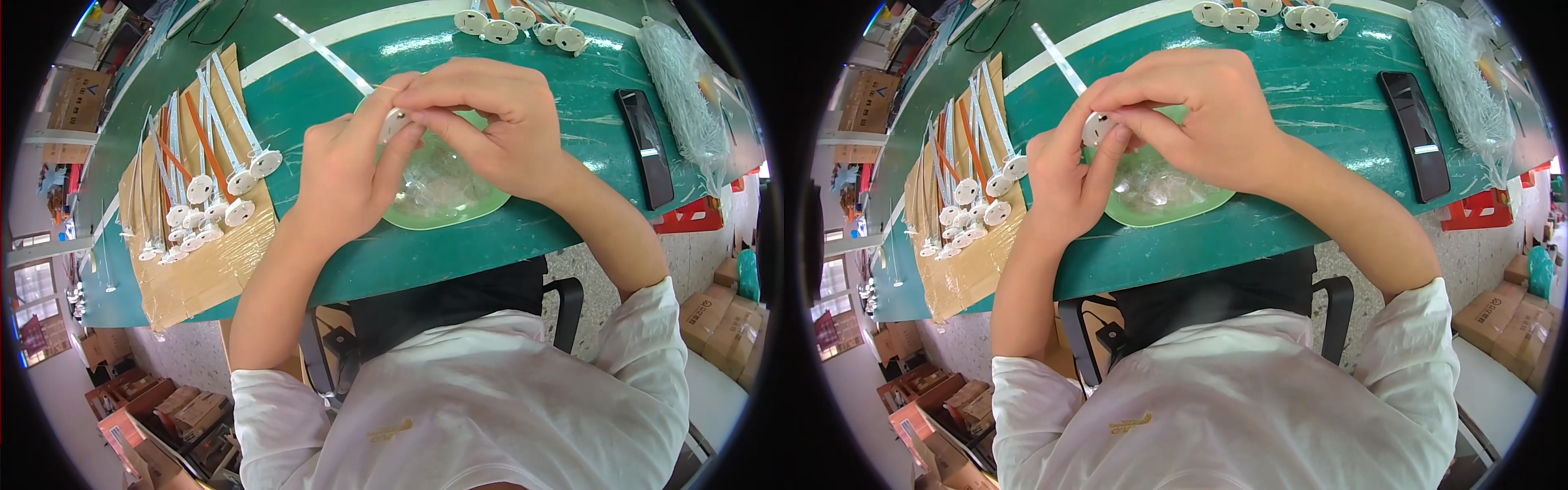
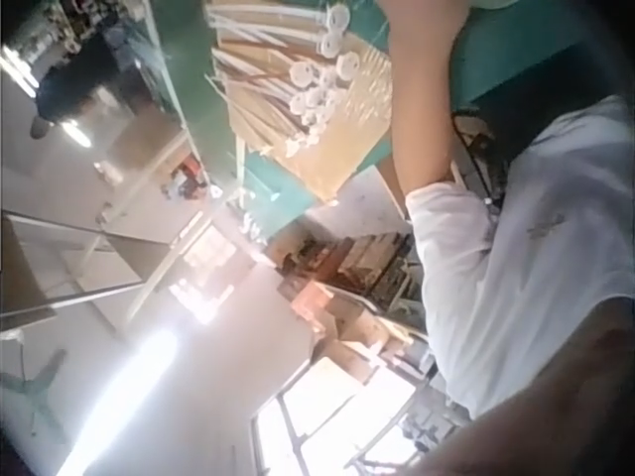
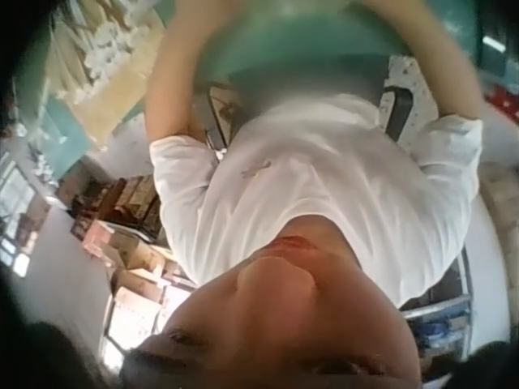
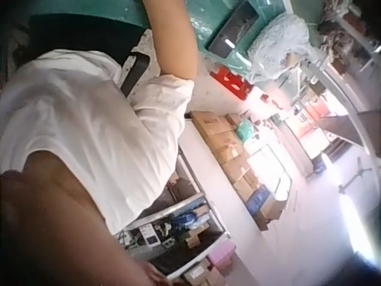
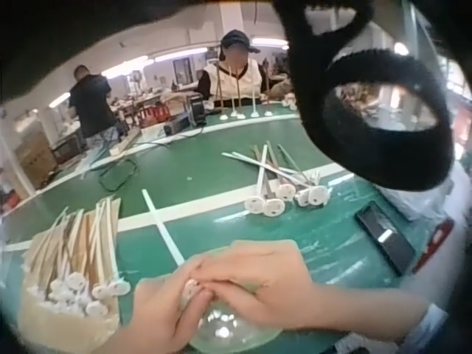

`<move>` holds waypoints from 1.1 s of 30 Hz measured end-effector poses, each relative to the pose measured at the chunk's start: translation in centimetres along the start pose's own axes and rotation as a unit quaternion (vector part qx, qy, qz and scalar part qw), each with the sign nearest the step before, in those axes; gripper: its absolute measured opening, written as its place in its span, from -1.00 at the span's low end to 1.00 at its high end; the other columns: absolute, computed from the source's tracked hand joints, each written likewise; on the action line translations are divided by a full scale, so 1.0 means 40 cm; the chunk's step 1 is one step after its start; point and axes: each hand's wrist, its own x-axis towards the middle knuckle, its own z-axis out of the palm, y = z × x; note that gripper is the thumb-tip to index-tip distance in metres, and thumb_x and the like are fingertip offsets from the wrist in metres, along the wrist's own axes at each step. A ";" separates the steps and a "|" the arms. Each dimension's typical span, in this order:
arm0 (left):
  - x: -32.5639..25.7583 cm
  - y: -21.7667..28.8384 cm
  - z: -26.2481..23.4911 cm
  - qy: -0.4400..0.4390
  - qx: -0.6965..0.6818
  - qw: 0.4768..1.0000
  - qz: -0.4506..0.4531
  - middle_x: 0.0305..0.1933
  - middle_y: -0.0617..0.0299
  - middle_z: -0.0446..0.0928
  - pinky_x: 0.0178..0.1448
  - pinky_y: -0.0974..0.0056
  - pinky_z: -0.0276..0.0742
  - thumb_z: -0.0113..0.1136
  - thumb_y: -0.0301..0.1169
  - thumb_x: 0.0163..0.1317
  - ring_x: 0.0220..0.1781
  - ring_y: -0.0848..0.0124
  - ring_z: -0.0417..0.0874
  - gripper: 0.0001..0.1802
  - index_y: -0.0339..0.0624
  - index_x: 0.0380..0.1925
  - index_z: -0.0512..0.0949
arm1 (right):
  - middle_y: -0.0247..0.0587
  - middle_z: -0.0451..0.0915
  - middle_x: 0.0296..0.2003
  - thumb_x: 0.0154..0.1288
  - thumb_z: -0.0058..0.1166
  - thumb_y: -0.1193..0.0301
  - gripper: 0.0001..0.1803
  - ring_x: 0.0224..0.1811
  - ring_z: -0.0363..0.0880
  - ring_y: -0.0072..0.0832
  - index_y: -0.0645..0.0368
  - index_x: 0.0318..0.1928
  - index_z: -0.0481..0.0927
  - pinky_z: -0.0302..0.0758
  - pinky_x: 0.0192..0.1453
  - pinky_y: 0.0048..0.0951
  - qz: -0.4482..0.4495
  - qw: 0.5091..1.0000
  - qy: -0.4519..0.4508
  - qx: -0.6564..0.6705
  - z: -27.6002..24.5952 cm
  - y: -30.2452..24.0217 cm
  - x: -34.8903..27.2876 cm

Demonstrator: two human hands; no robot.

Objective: Assembling LED lighting components by attaching LED strips to circular plastic bases.

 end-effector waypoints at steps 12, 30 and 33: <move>0.017 -0.022 -0.045 0.034 0.022 0.995 -0.088 -0.37 0.10 0.69 -0.26 0.30 0.59 0.26 -0.44 0.31 -0.34 0.25 0.77 -0.71 -0.13 0.03 0.60 | -0.22 0.70 -0.34 0.12 0.30 0.64 -0.79 -0.37 0.68 -0.33 0.19 -0.20 0.71 0.59 -0.32 -0.41 -0.045 0.974 0.075 -0.207 0.000 0.012 0.004; 0.007 -0.028 -0.051 -0.015 -0.070 0.986 -0.150 -0.34 0.16 0.72 -0.18 0.39 0.61 0.21 -0.35 0.40 -0.26 0.44 0.76 -0.75 -0.20 0.01 0.60 | -0.31 0.70 -0.22 0.09 0.27 0.52 -0.78 -0.10 0.56 -0.22 0.16 -0.19 0.70 0.59 -0.02 -0.28 -0.040 0.934 -0.240 -0.261 -0.021 0.042 -0.008; 0.007 -0.032 -0.049 -0.005 -0.070 0.988 -0.136 -0.36 0.13 0.72 -0.25 0.37 0.62 0.24 -0.35 0.36 -0.29 0.38 0.80 -0.77 -0.16 -0.03 0.61 | -0.29 0.69 -0.24 0.09 0.28 0.52 -0.77 -0.12 0.58 -0.22 0.16 -0.18 0.70 0.59 -0.04 -0.26 -0.028 0.937 -0.241 -0.249 -0.019 0.040 -0.009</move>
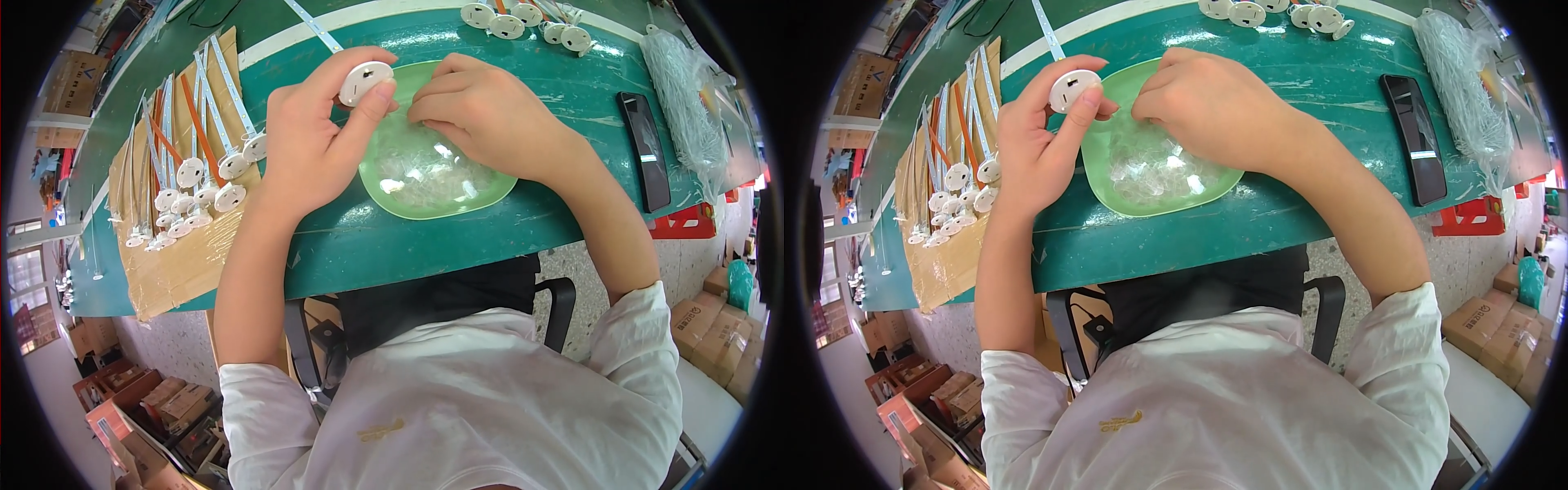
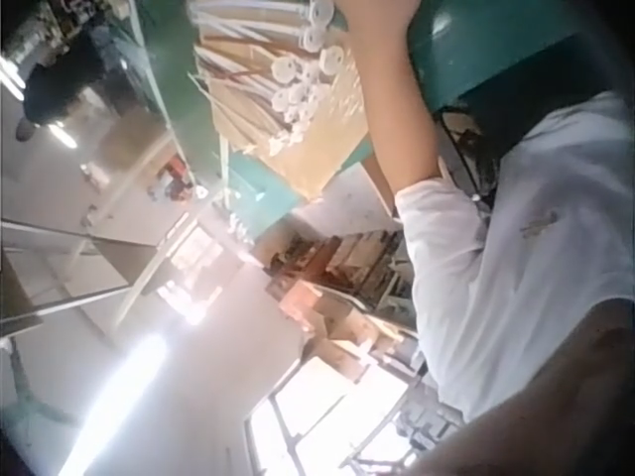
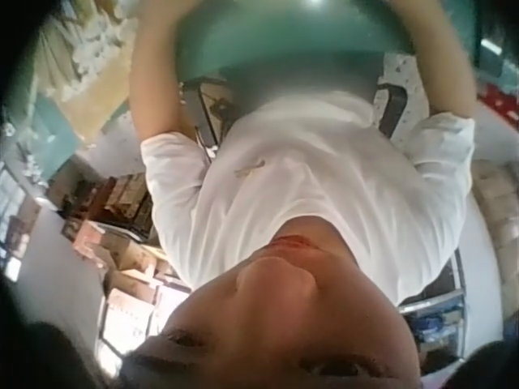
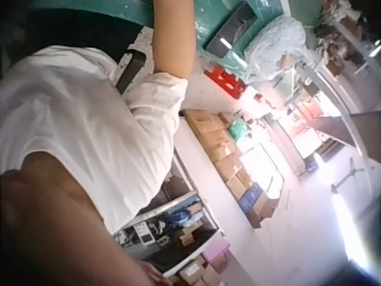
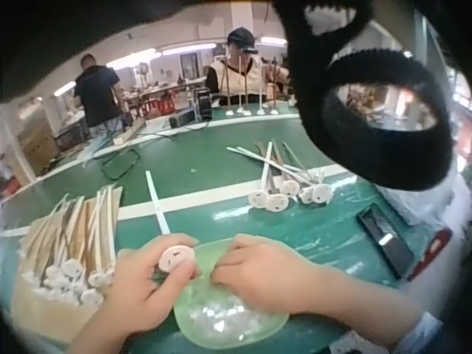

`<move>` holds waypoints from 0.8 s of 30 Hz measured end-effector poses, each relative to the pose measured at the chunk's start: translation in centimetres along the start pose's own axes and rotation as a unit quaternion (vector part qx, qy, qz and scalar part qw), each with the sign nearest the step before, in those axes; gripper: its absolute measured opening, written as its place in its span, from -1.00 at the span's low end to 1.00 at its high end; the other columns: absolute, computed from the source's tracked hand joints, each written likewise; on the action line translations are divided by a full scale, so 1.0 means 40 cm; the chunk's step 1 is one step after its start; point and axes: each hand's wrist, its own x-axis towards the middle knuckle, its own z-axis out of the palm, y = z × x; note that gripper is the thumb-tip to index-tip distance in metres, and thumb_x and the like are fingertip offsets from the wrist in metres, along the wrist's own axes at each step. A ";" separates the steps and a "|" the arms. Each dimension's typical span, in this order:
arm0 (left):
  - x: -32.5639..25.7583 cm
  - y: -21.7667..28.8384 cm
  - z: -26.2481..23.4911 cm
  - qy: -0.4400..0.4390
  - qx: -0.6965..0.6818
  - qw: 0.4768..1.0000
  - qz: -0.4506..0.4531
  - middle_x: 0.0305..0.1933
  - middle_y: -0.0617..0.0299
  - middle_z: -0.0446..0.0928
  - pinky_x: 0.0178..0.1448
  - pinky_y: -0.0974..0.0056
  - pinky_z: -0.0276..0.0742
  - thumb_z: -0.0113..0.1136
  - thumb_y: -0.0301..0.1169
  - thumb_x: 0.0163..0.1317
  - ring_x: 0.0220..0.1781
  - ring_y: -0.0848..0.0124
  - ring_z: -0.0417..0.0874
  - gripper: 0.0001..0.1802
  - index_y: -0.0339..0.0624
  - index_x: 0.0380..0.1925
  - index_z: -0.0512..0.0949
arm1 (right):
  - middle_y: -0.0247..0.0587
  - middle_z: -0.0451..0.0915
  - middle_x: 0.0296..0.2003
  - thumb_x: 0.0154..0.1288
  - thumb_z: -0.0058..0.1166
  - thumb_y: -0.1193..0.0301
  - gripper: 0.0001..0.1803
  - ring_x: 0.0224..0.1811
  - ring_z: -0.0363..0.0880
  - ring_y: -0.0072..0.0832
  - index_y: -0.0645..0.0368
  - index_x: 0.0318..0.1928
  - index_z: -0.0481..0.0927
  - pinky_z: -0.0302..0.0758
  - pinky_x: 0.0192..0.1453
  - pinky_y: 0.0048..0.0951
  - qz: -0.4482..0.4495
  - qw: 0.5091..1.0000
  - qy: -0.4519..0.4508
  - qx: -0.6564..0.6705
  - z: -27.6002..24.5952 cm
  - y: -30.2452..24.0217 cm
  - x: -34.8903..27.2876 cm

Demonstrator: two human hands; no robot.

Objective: Assembling LED lighting components by attaching LED strips to circular plastic bases.

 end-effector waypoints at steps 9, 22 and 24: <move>-0.002 0.009 -0.002 -0.026 0.020 0.999 -0.025 -0.33 0.20 0.72 -0.09 0.40 0.60 0.17 -0.34 0.43 -0.23 0.49 0.73 -0.74 -0.19 0.04 0.59 | -0.16 0.63 -0.30 0.11 0.27 0.53 -0.79 -0.13 0.61 -0.19 0.15 -0.18 0.69 0.58 -0.06 -0.19 0.011 1.000 0.020 0.017 0.003 -0.005 -0.005; 0.000 -0.005 0.004 -0.010 0.023 1.000 -0.001 -0.38 0.14 0.72 -0.24 0.38 0.60 0.26 -0.34 0.36 -0.30 0.38 0.79 -0.77 -0.16 -0.04 0.62 | -0.16 0.63 -0.29 0.16 0.22 0.54 -0.83 -0.13 0.61 -0.17 0.16 -0.20 0.69 0.58 -0.03 -0.20 0.034 0.999 0.005 0.021 0.009 -0.007 -0.008; 0.000 -0.006 0.004 -0.013 0.024 1.000 -0.001 -0.37 0.14 0.72 -0.23 0.38 0.61 0.26 -0.34 0.36 -0.30 0.38 0.79 -0.77 -0.16 -0.04 0.62 | -0.17 0.63 -0.29 0.16 0.21 0.55 -0.83 -0.11 0.60 -0.19 0.16 -0.20 0.69 0.58 -0.03 -0.21 0.021 1.000 0.009 0.014 0.013 -0.005 -0.010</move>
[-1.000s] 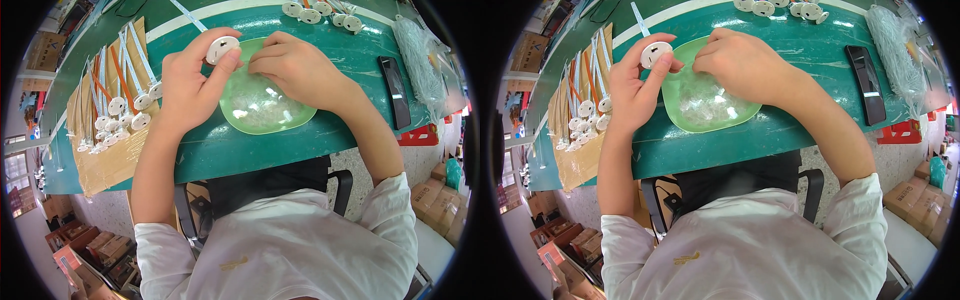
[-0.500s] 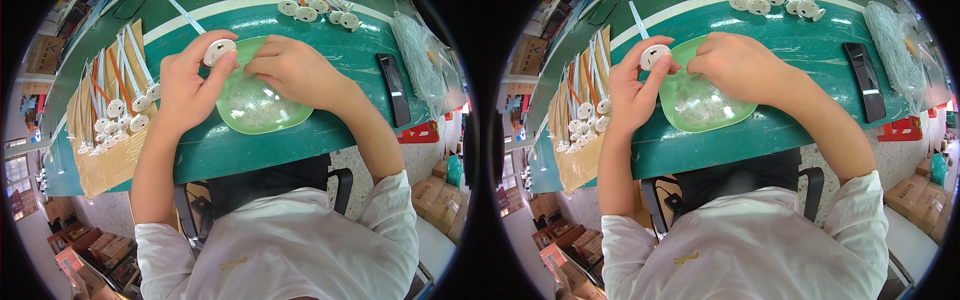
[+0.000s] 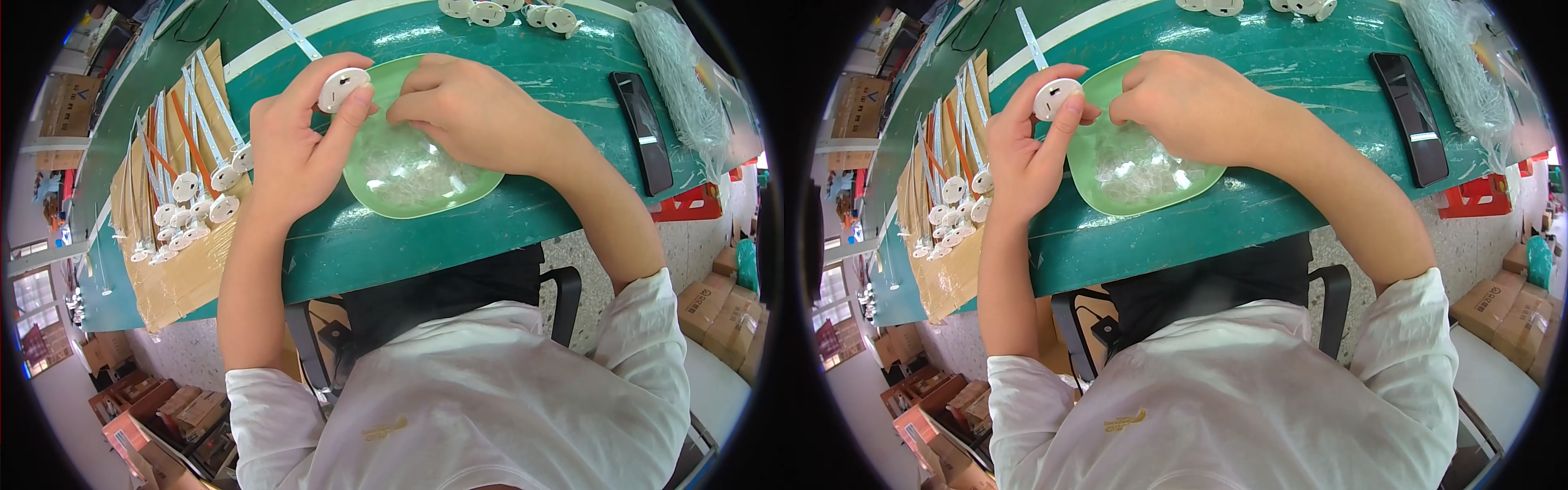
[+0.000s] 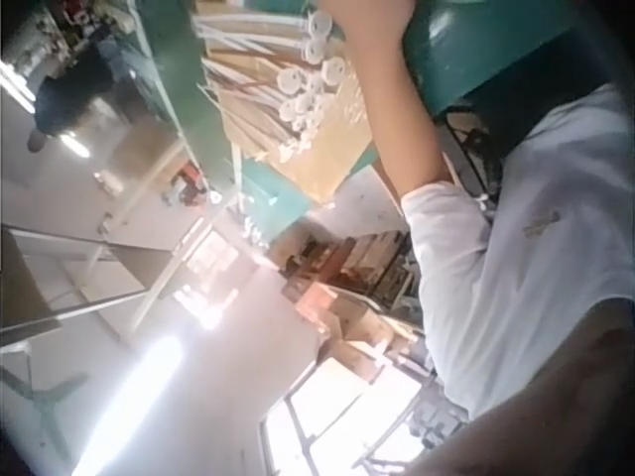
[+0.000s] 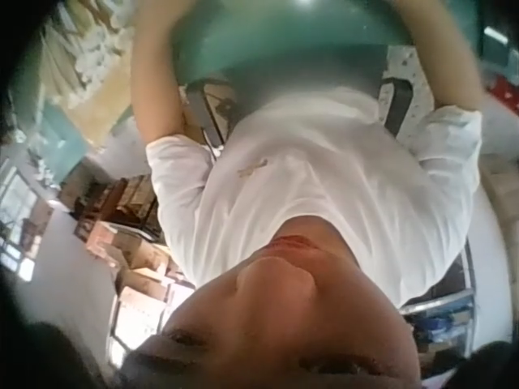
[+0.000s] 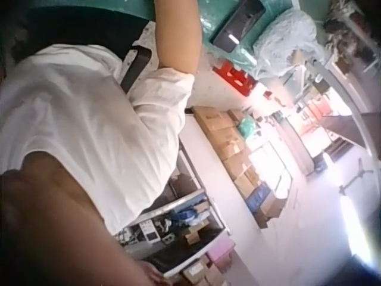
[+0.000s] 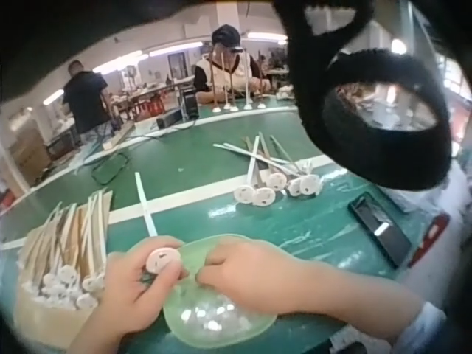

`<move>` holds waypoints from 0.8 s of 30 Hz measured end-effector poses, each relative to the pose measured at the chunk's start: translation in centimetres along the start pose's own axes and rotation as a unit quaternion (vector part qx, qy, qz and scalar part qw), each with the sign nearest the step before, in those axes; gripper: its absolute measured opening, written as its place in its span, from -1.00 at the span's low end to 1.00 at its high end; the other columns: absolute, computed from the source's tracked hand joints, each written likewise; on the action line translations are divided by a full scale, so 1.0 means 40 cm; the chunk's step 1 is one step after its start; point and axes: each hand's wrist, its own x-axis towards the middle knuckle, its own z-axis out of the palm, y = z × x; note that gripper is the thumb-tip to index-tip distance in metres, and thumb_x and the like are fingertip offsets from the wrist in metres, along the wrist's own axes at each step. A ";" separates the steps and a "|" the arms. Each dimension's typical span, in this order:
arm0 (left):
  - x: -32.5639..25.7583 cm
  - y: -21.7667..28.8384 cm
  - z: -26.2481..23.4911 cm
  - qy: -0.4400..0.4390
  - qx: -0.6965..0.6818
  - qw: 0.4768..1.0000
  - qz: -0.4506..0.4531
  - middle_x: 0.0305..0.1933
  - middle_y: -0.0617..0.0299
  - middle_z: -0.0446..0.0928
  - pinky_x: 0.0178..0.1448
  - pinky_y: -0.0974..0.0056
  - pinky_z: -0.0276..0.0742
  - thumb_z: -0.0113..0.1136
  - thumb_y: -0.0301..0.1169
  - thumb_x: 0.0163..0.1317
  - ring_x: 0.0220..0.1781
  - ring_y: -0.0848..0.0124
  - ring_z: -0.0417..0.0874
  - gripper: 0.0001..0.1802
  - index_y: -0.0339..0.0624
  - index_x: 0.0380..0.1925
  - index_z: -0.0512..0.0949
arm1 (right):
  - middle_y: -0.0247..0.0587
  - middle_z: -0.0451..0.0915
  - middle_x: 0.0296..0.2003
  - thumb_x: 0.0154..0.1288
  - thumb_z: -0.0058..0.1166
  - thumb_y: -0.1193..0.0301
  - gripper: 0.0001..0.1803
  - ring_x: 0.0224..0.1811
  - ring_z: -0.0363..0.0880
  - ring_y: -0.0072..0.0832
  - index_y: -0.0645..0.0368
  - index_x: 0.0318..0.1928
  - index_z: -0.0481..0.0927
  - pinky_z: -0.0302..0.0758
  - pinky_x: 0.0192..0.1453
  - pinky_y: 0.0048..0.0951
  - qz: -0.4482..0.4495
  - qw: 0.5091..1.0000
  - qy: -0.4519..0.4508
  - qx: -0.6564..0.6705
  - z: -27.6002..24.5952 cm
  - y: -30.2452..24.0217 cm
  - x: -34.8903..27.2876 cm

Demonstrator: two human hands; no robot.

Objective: Assembling LED lighting components by attaching LED strips to circular plastic bases.

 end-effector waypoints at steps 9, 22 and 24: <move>0.001 0.012 0.001 -0.006 0.007 1.000 -0.020 -0.35 0.15 0.73 -0.19 0.38 0.62 0.25 -0.37 0.36 -0.25 0.39 0.81 -0.78 -0.15 -0.04 0.62 | -0.22 0.61 -0.27 0.08 0.20 0.56 -0.77 -0.05 0.58 -0.19 0.15 -0.18 0.69 0.58 -0.02 -0.23 0.009 1.000 -0.015 -0.005 -0.013 -0.012 -0.006; -0.006 0.006 0.006 0.047 0.012 0.999 0.000 -0.33 0.19 0.74 -0.06 0.37 0.60 0.36 -0.42 0.24 -0.24 0.43 0.76 -0.69 -0.13 -0.01 0.61 | -0.30 0.68 -0.37 0.21 0.25 0.50 -0.91 -0.35 0.64 -0.47 0.19 -0.26 0.70 0.55 -0.29 -0.45 0.072 0.971 0.120 0.194 -0.047 -0.013 0.016; -0.005 0.010 0.010 0.055 -0.009 0.998 0.015 -0.33 0.20 0.74 -0.06 0.37 0.60 0.38 -0.45 0.21 -0.24 0.44 0.76 -0.68 -0.14 -0.02 0.61 | -0.34 0.69 -0.37 0.22 0.25 0.49 -0.91 -0.35 0.63 -0.55 0.19 -0.26 0.70 0.53 -0.29 -0.50 0.095 0.964 0.122 0.216 -0.051 -0.017 0.018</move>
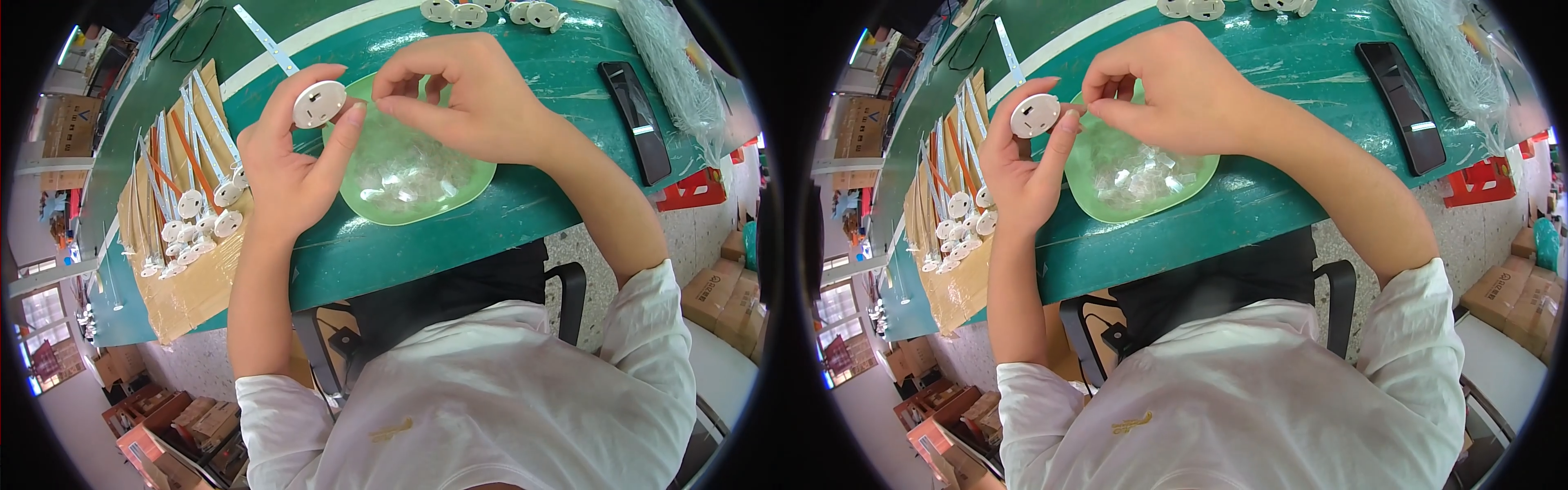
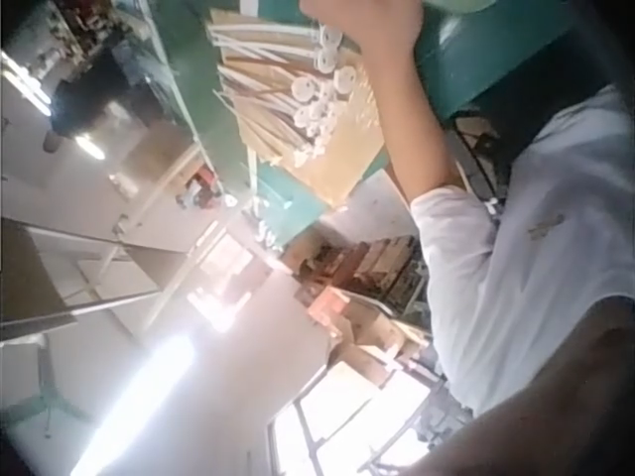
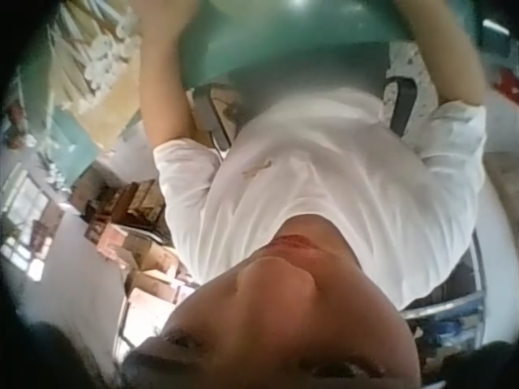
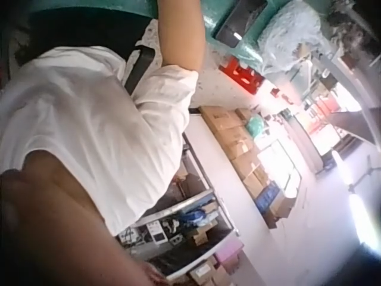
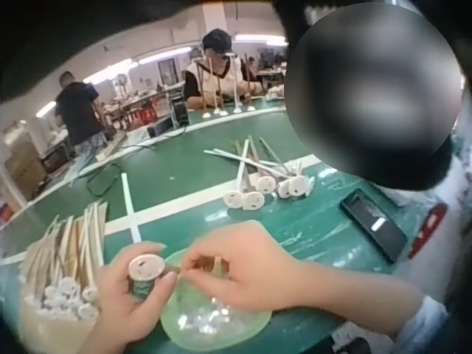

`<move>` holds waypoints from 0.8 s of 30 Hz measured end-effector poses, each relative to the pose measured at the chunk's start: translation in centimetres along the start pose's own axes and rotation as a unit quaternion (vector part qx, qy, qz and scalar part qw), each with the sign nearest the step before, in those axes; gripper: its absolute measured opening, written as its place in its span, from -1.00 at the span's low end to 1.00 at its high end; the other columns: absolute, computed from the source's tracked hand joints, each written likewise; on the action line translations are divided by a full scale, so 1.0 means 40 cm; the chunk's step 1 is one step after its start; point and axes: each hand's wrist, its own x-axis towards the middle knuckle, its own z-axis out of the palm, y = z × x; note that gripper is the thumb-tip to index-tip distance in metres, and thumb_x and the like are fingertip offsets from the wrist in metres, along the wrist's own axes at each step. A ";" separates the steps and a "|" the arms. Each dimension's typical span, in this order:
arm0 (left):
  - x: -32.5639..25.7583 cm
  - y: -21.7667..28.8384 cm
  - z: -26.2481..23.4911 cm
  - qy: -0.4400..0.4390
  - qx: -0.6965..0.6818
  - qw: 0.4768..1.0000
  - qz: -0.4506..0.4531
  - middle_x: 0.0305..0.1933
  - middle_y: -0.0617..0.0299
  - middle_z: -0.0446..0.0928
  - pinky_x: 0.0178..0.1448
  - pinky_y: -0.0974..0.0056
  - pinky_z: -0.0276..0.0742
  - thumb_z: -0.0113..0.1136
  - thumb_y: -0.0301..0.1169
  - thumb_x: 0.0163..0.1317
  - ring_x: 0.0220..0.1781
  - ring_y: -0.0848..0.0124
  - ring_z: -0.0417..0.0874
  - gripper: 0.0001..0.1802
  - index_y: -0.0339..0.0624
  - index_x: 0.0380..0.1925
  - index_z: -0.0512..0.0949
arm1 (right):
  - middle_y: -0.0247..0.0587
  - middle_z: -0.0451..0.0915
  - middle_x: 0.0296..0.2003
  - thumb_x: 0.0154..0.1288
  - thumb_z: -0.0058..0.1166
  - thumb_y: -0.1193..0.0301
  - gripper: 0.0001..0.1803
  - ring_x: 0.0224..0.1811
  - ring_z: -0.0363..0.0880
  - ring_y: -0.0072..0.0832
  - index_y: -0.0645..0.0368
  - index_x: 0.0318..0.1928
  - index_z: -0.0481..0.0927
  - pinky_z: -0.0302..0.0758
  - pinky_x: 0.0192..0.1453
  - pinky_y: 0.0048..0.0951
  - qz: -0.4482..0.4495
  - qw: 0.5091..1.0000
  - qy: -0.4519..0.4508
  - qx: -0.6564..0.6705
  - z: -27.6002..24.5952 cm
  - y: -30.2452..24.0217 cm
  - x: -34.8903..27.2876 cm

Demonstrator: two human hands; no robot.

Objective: Assembling LED lighting components by attaching LED strips to circular plastic bases.

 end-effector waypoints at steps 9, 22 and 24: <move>0.000 0.004 0.005 0.005 -0.022 0.998 0.058 -0.31 0.20 0.74 -0.06 0.36 0.61 0.38 -0.52 0.15 -0.22 0.44 0.76 -0.61 -0.18 0.02 0.58 | -0.31 0.71 -0.33 0.29 0.23 0.50 -0.86 -0.34 0.62 -0.61 0.21 -0.15 0.71 0.52 -0.26 -0.55 0.048 0.994 0.006 0.099 0.003 -0.012 0.000; -0.009 0.025 0.021 -0.038 0.012 0.996 0.074 0.13 -0.12 0.61 0.12 0.12 0.60 0.00 -0.59 0.40 0.05 0.02 0.73 -0.30 -0.34 0.50 0.05 | -0.17 0.73 -0.18 0.24 0.26 0.65 -0.89 -0.13 0.67 -0.53 0.26 -0.22 0.72 0.52 -0.19 -0.57 -0.057 0.988 0.100 0.103 0.023 -0.033 -0.004; -0.013 0.021 0.018 -0.039 0.031 0.995 0.081 0.11 -0.14 0.61 0.10 0.12 0.61 0.02 -0.59 0.39 0.05 0.01 0.73 -0.30 -0.36 0.50 0.05 | -0.15 0.73 -0.17 0.23 0.27 0.64 -0.89 -0.11 0.68 -0.53 0.27 -0.21 0.72 0.52 -0.19 -0.57 -0.046 0.986 0.100 0.123 0.029 -0.036 -0.006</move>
